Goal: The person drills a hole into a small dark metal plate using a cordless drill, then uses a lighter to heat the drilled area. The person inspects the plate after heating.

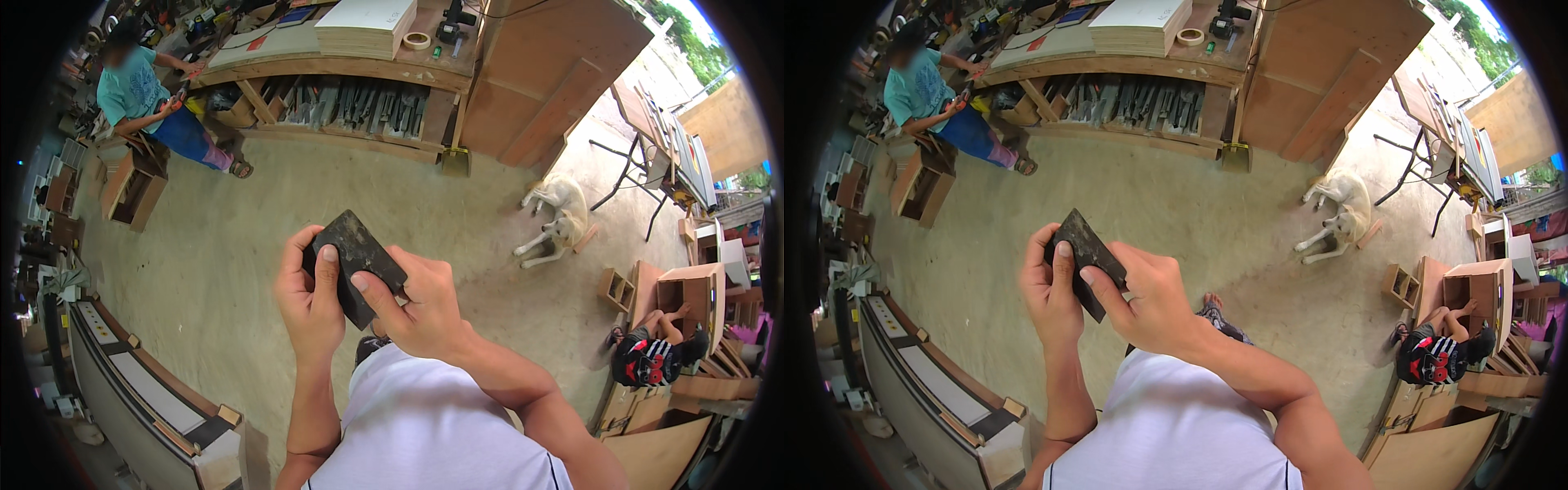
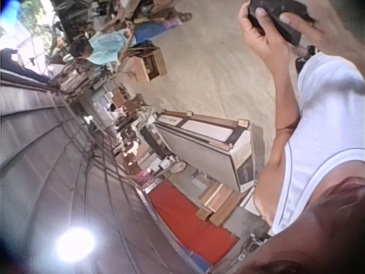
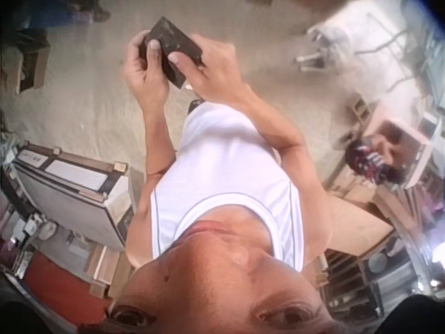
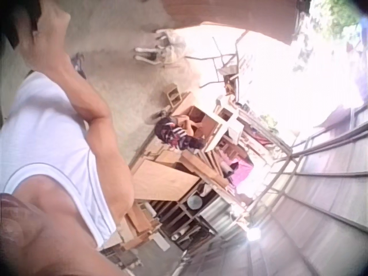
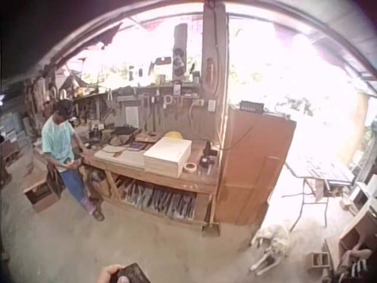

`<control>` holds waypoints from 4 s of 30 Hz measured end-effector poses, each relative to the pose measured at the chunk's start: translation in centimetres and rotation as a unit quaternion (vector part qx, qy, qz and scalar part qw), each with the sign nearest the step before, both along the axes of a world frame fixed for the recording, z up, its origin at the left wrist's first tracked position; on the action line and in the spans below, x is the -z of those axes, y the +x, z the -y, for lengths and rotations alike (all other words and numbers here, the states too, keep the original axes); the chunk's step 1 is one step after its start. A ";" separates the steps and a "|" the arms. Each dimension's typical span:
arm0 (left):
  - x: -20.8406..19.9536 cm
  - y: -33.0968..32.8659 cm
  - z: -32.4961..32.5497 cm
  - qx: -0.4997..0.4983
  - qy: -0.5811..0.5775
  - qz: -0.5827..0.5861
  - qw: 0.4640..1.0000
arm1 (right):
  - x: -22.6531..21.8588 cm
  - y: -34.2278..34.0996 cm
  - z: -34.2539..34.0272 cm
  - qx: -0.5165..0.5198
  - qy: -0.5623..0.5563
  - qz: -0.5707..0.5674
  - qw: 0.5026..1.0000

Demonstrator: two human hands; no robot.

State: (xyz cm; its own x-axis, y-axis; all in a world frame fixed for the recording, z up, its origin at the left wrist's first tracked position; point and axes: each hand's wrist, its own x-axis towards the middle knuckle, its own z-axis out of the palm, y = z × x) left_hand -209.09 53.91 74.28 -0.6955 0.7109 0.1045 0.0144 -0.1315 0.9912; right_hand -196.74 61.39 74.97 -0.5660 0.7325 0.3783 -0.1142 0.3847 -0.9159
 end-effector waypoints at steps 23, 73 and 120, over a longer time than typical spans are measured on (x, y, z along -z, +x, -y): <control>0.2 0.4 0.0 -0.011 -0.043 -0.337 0.940 | -0.4 2.3 -1.6 -0.015 -0.097 0.056 0.994; 1.8 -8.1 1.1 -0.020 -0.037 -0.424 0.905 | 1.5 -7.4 -0.9 0.036 0.000 0.112 0.993; 10.9 -17.6 -45.8 -0.029 -0.031 0.173 0.984 | 19.5 -14.0 -60.2 0.206 -0.094 0.104 0.968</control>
